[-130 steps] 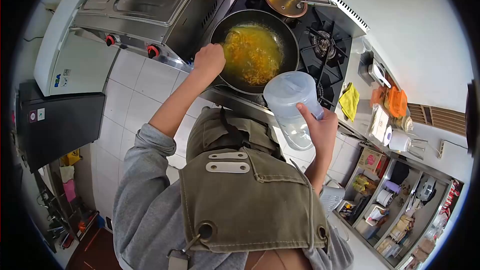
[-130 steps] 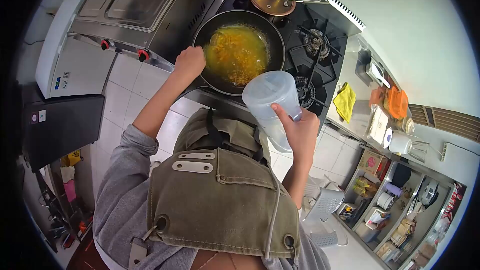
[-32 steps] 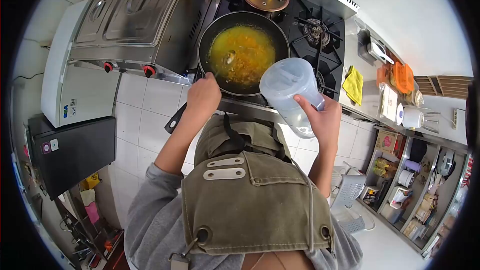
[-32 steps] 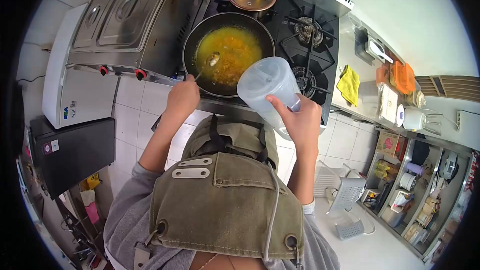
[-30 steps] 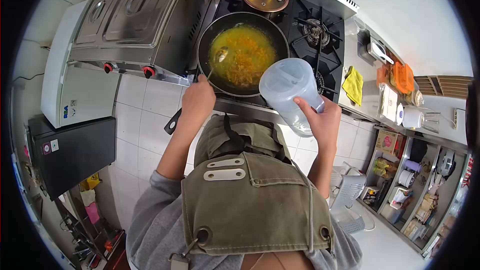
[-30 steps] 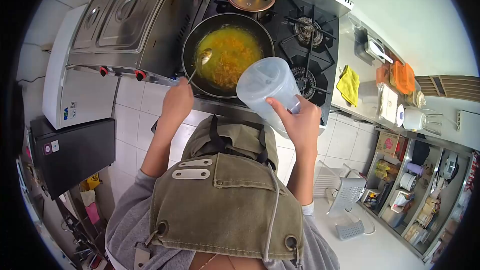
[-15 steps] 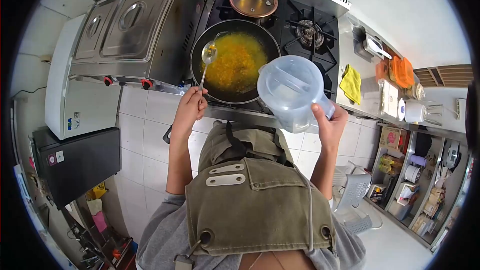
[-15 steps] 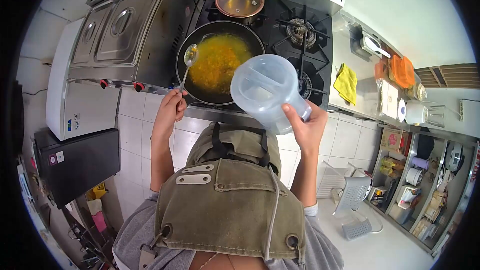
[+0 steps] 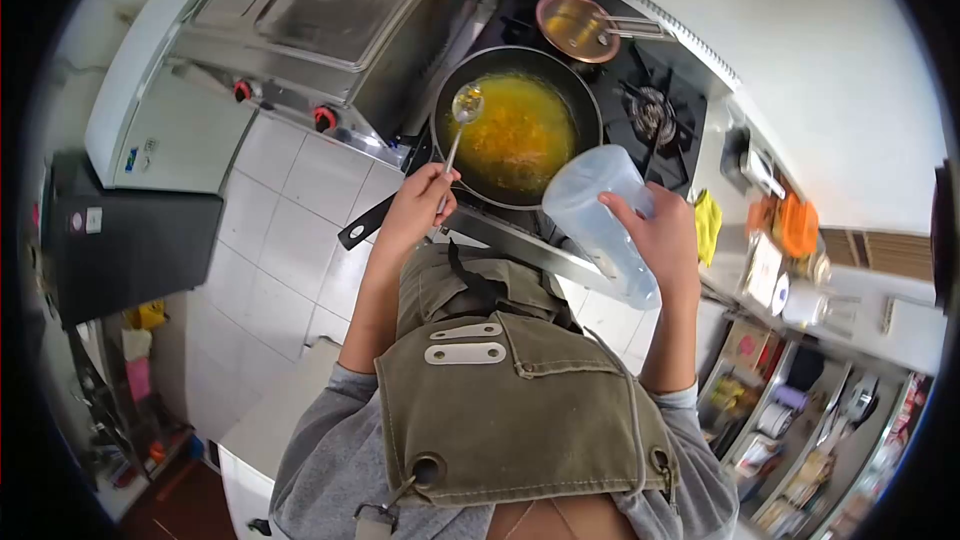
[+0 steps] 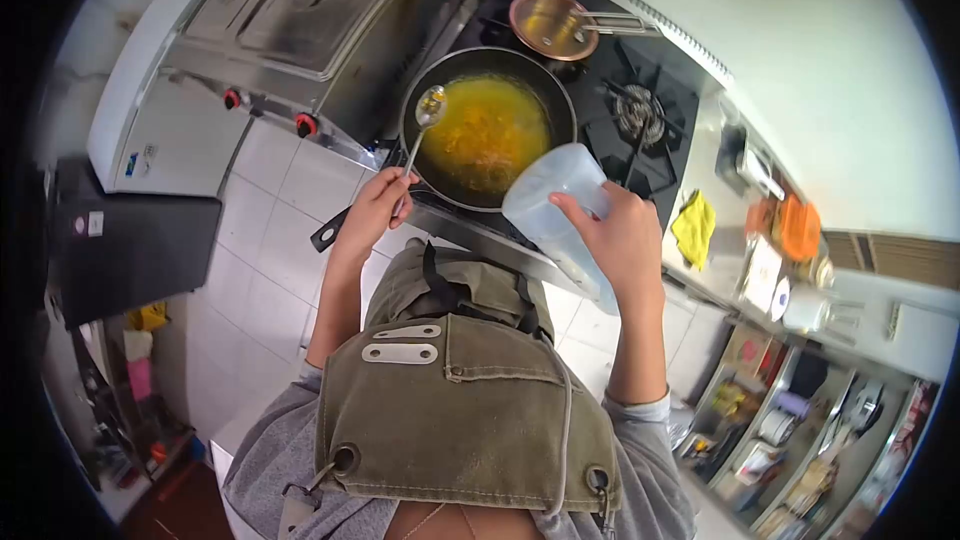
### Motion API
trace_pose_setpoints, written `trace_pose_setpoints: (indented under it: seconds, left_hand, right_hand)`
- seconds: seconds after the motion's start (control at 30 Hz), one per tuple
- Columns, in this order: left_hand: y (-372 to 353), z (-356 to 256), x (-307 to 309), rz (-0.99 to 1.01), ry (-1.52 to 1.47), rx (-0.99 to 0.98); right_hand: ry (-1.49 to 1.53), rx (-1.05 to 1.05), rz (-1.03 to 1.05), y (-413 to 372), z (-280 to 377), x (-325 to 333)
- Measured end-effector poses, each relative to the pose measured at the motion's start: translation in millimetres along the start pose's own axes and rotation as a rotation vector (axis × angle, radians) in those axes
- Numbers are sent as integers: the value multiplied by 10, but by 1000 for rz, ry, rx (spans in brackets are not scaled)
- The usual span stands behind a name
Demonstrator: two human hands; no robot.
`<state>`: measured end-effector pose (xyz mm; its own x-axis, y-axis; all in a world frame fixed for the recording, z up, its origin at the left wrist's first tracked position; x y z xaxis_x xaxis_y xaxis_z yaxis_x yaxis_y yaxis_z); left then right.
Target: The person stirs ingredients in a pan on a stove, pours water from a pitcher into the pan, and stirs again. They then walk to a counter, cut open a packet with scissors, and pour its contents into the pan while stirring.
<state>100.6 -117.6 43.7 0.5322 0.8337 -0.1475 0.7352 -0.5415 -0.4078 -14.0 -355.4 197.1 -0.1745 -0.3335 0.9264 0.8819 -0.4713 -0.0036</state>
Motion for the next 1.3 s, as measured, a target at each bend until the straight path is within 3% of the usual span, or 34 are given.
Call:
trace_pose_setpoints:
  seconds: [0.43, 0.57, 0.63, 0.7, 0.97, 1.1, 1.17, 1.2, 1.3]
  left_hand:
    - [-63, 55, 348, -52, -44, -61]
    - [-30, 39, 322, -10, 10, -118]
    - [-10, 31, 308, 15, 35, -128]
    - [11, 33, 288, 21, 58, -102]
    - [153, -183, 60, 71, 34, -125]
    - [338, -107, -62, 61, -54, -101]
    - [412, -149, -122, 17, -29, -79]
    - [456, -164, -150, 12, -15, -99]
    - [567, -225, -305, -11, -1, -97]
  right_hand:
    - [-40, 54, 41, 209, 235, 8]
    - [50, 65, -40, 137, 119, 107]
    - [299, -101, -8, 64, -187, 52]
    - [362, -182, -41, -45, -468, -9]
    - [794, -267, -264, -554, -1283, -170]
    - [1298, -252, -537, -925, -1852, -153]
    - [1461, -474, -812, -1118, -2177, -176]
    - [1565, -515, -830, -1157, -2274, -166]
    - [1589, -572, -973, -1220, -2587, 26]
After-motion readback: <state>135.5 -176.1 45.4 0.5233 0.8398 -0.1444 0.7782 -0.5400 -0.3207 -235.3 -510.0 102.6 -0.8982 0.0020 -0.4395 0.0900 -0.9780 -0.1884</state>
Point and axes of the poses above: each hand's wrist, its own y-axis towards the middle knuckle, its own x-axis out of the back of the hand, z = x × y, the point moved 10 cm from there along y, towards the middle knuckle, and after that the axes turned 2 degrees about x, right-handed, at the moved point
